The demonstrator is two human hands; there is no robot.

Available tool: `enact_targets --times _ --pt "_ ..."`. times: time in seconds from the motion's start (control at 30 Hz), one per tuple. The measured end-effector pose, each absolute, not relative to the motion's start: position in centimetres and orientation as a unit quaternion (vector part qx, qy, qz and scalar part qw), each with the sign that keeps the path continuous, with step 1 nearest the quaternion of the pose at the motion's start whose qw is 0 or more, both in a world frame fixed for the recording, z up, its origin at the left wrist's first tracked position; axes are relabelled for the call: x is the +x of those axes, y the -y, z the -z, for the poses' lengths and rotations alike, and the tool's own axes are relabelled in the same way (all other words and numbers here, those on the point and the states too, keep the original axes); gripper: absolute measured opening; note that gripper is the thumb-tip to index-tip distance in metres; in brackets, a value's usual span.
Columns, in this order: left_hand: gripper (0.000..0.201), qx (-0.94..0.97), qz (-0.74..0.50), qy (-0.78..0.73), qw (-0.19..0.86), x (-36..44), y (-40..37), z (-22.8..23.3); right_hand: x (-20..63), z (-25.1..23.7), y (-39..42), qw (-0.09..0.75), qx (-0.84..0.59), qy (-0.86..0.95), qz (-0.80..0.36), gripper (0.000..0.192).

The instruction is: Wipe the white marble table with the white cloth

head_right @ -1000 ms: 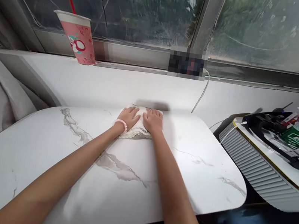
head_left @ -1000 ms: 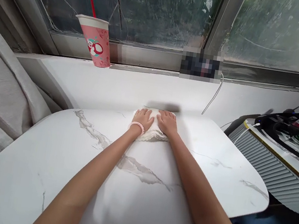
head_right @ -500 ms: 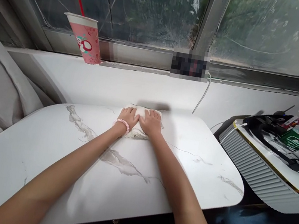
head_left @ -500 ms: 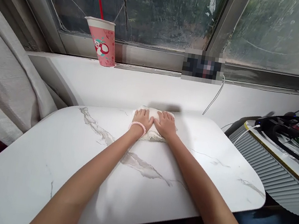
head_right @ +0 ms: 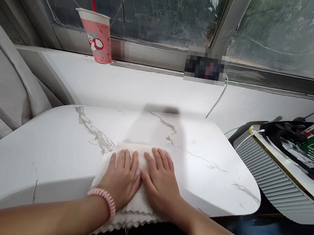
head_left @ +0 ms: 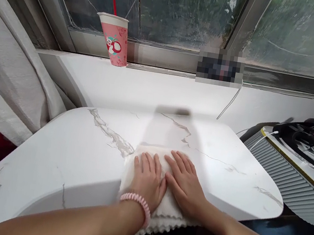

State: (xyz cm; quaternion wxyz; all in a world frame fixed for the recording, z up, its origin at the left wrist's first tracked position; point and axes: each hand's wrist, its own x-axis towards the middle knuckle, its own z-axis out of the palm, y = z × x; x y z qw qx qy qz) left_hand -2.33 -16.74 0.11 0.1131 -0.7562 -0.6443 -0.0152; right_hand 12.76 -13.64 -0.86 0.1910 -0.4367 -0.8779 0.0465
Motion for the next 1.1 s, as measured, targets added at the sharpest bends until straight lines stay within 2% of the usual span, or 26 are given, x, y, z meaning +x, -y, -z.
enact_targets --times 0.13,0.27,0.5,0.77,1.1 --pt "0.058 -0.794 0.064 0.591 0.128 -3.7 17.9 0.9 12.2 0.6 15.1 0.186 -0.450 0.872 -0.055 0.051" --pt "0.061 -0.788 0.071 0.601 0.112 -5.8 16.7 1.0 10.2 0.3 14.0 0.184 -0.442 0.877 -0.050 0.050" --pt "0.069 -0.773 0.119 0.623 -0.007 -10.0 9.2 0.3 6.3 0.4 6.8 0.178 -0.454 0.872 -0.043 0.047" --pt "0.055 -0.752 0.131 0.646 -0.008 -13.6 -0.7 -0.1 1.7 0.9 -1.9 0.225 -0.497 0.837 -0.034 0.043" --pt "0.047 -0.761 0.150 0.631 0.001 -18.0 -4.1 -0.1 -2.5 1.2 -4.6 0.239 -0.500 0.832 -0.019 0.041"
